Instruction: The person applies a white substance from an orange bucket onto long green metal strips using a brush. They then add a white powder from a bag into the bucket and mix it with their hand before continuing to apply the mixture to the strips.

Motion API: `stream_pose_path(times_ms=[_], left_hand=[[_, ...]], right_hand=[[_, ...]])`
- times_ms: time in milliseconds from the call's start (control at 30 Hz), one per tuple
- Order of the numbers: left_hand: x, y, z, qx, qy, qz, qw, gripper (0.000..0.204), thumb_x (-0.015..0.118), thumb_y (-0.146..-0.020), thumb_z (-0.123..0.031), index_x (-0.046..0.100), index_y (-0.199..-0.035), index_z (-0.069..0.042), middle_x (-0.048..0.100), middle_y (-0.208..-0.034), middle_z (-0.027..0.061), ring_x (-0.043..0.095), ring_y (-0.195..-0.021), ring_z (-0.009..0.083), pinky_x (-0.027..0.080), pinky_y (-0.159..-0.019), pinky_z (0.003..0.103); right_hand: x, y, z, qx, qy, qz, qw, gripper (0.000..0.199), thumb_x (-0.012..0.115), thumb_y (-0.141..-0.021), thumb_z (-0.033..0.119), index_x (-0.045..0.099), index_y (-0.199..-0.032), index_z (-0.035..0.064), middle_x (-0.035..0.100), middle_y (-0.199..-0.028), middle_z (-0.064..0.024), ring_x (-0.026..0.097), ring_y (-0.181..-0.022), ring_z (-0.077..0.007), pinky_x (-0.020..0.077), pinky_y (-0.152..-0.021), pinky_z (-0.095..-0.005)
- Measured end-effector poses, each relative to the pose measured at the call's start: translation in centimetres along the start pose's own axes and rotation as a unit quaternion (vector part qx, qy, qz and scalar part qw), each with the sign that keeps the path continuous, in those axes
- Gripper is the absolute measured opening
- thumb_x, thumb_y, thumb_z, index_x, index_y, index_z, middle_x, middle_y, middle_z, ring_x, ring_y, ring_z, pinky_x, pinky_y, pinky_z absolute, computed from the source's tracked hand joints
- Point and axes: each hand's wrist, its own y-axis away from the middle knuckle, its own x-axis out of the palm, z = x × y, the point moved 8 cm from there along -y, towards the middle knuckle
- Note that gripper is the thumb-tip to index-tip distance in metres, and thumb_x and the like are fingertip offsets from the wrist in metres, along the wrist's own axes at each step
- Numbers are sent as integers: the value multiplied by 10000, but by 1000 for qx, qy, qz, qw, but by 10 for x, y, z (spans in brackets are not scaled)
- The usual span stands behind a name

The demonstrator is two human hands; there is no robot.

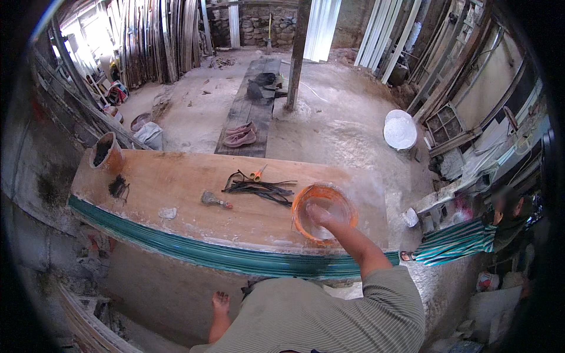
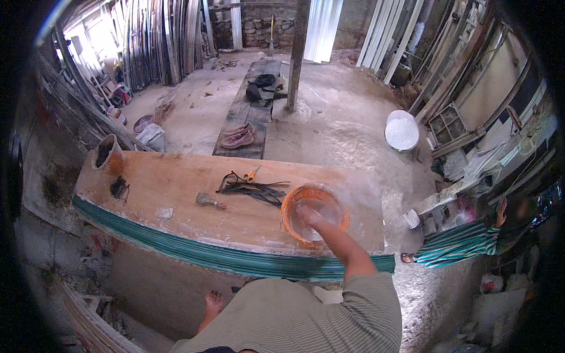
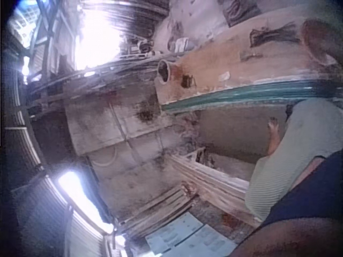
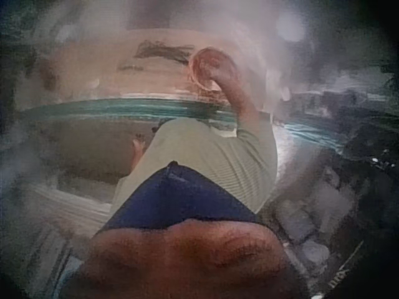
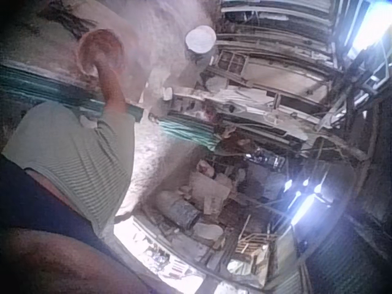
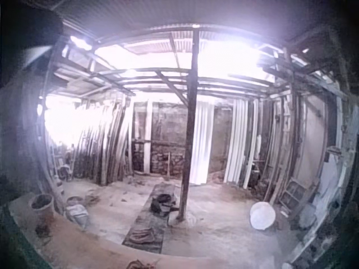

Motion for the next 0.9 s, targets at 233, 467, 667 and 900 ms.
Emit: stream_pose_path(times_ms=[233,467,667,900], left_hand=[[16,-17,-8,22,-12,-1,1000,549,461,-993,-388,398,-1435,-68,485,-1417,122,509,-1213,329,423,-996,447],[3,-3,4,-6,8,31,999,612,476,-991,-401,336,-1487,-71,397,-1505,140,436,-1331,348,409,-1029,436],[7,6,12,-31,-36,-6,999,627,484,-968,-417,356,-1490,-95,391,-1511,130,438,-1322,336,399,-1023,433],[23,-24,-7,24,-10,28,999,592,453,-988,-447,392,-1465,-102,465,-1430,117,516,-1157,296,421,-963,422]], right_hand=[[20,31,-17,-137,435,130,880,285,504,-896,192,724,-1009,50,686,-1171,-180,612,-1174,-285,464,-1011,-450],[53,49,21,-145,365,308,867,215,555,-877,228,690,-877,60,643,-891,-138,612,-854,-270,496,-787,-431],[-1,-23,-47,40,-33,-150,987,229,491,-929,218,625,-825,64,568,-697,-141,555,-692,-305,460,-721,-459],[-19,27,-38,-196,212,-106,952,307,493,-924,199,680,-1057,-4,659,-1112,-260,623,-1088,-384,467,-986,-475]])
